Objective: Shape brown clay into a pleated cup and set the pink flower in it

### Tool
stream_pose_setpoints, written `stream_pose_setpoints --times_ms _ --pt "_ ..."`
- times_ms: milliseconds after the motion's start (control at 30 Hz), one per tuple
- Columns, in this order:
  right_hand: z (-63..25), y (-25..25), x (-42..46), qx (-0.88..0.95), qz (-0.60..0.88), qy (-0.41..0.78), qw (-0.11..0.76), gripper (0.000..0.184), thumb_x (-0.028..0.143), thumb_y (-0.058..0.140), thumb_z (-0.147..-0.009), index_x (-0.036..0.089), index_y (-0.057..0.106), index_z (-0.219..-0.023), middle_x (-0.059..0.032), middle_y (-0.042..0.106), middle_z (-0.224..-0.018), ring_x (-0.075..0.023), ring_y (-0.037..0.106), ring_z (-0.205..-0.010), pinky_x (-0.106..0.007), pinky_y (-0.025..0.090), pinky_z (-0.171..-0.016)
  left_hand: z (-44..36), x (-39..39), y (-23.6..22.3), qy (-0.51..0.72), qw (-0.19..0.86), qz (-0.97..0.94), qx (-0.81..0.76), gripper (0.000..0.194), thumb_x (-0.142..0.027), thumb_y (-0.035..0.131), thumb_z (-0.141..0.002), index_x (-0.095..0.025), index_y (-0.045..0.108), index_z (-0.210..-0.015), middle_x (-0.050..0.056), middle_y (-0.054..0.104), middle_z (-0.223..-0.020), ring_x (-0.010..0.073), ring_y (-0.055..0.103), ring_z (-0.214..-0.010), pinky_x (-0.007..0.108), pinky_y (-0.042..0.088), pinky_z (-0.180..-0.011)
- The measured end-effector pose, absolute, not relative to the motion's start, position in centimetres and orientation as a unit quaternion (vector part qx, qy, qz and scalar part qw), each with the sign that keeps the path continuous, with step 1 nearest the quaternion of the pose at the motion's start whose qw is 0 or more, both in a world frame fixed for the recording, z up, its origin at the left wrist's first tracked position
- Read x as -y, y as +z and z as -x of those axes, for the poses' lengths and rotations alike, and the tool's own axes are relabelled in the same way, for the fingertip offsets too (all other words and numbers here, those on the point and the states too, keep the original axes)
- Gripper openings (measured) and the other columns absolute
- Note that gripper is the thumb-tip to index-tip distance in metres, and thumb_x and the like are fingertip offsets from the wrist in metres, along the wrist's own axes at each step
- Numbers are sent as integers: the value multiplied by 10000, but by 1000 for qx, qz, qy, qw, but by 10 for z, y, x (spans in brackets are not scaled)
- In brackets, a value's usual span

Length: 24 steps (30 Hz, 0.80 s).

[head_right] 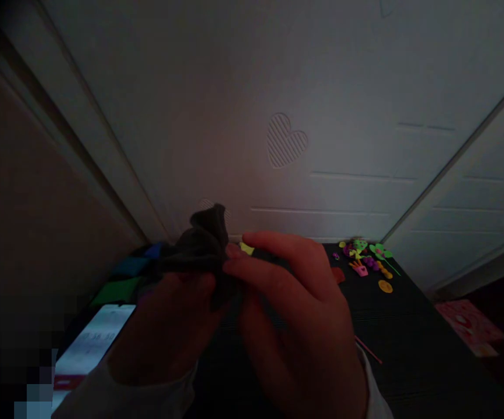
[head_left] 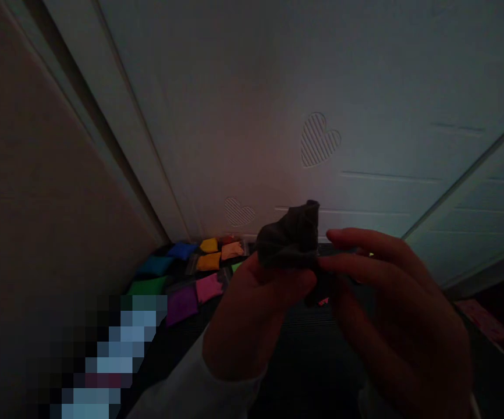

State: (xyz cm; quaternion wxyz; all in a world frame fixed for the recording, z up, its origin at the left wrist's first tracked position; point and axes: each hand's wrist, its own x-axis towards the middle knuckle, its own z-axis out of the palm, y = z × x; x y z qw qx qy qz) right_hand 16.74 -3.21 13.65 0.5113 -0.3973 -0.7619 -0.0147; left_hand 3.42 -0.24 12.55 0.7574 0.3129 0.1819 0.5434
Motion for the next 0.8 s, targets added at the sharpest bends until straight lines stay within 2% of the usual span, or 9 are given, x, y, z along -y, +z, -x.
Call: stream_pose_setpoints --times_ms 133,267,433,667,800 --pt "-169 137 33 760 401 -20 511 318 69 579 -770 247 605 -1032 -10 573 -1160 -138 566 -1052 -273 489 -881 -35 0 121 538 763 -331 -135 211 -121 681 -676 -239 709 -850 -16 707 -868 201 628 -953 314 450 -887" --pt "-169 138 33 761 405 -35 505 312 82 596 -768 247 613 -1032 -14 581 -1153 -140 571 -1050 -273 496 -887 -34 1 118 524 774 -329 -136 171 -128 668 -694 -242 715 -812 -23 709 -839 197 636 -935 292 468 -828" --pt "-171 140 33 768 418 -74 479 283 114 590 -785 226 633 -1042 -20 595 -1139 -129 579 -1028 -254 493 -870 -34 2 121 517 783 -318 -135 185 -119 657 -698 -216 708 -847 -8 712 -862 202 635 -939 308 473 -831" --pt "-173 145 35 778 418 -147 445 259 101 588 -787 202 657 -1015 -47 625 -1073 -179 596 -954 -363 497 -794 -37 3 122 543 767 -315 -134 168 -167 711 -671 -203 711 -835 -15 721 -856 169 642 -917 277 467 -879" --pt "-172 145 35 772 419 -171 447 230 117 600 -789 204 669 -991 -52 651 -1025 -204 607 -915 -400 506 -740 -37 2 120 534 772 -313 -146 143 -178 722 -653 -201 719 -794 -10 719 -817 184 644 -894 300 475 -864"
